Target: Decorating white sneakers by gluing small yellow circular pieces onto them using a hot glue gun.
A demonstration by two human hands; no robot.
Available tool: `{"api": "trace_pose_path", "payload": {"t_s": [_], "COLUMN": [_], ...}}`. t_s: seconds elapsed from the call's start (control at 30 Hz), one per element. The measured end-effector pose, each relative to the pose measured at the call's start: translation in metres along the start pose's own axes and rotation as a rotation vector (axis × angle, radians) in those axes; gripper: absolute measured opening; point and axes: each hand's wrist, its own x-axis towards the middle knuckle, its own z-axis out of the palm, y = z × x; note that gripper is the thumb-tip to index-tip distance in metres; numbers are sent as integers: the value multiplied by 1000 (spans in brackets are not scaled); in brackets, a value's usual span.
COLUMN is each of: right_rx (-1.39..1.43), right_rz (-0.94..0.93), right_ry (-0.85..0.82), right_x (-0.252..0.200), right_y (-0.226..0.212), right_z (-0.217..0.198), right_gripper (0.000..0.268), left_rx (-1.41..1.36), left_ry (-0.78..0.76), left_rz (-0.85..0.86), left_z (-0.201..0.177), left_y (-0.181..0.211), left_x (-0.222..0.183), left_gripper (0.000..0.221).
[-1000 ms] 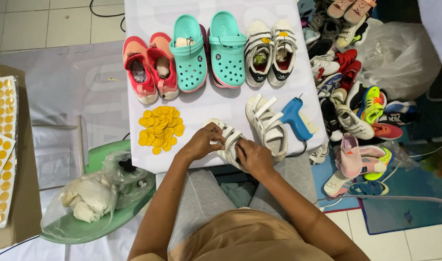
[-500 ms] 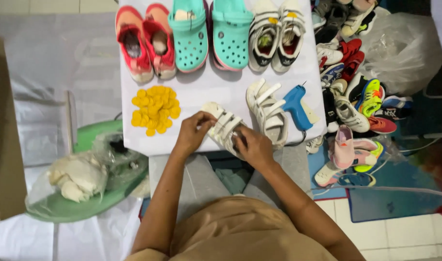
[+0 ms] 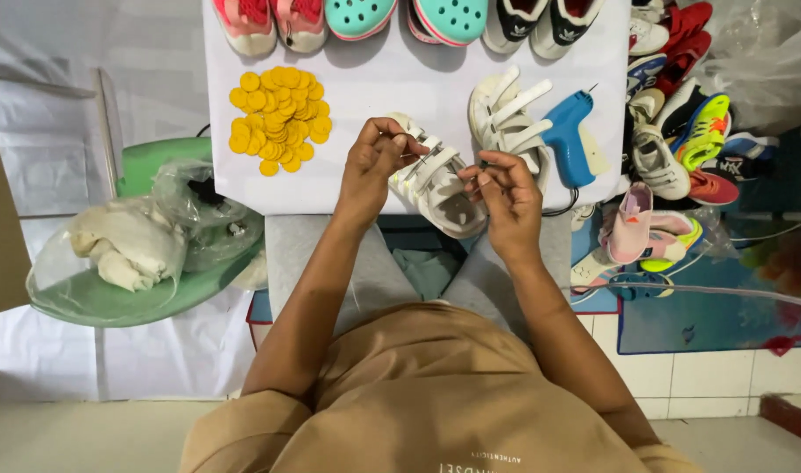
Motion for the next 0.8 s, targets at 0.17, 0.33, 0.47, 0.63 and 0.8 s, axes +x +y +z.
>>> {"api": "trace_pose_path", "payload": {"t_s": [0.17,0.33,0.47,0.63,0.8], "right_rx": [20,45,48,47,51], "right_rz": [0,39,5,-54,-110], "right_ry": [-6,-10,20,92,146], "right_x": [3,15,19,6,2], "right_y": [1,12,15,9,9], "right_z": [10,20,28,22,19], "right_gripper": [30,19,14,17,15], "left_rx": [-79,-109,-106,-129,-127], "left_ry": [14,6,10,17,25], "left_rz": [32,37,23,-30,-46], "left_z": [8,17,21,12,10], "left_y": [-3,10,16,-12,-17], "left_x": [-1,2,0,-8,-9], "left_gripper": [9,10,16,26,24]}}
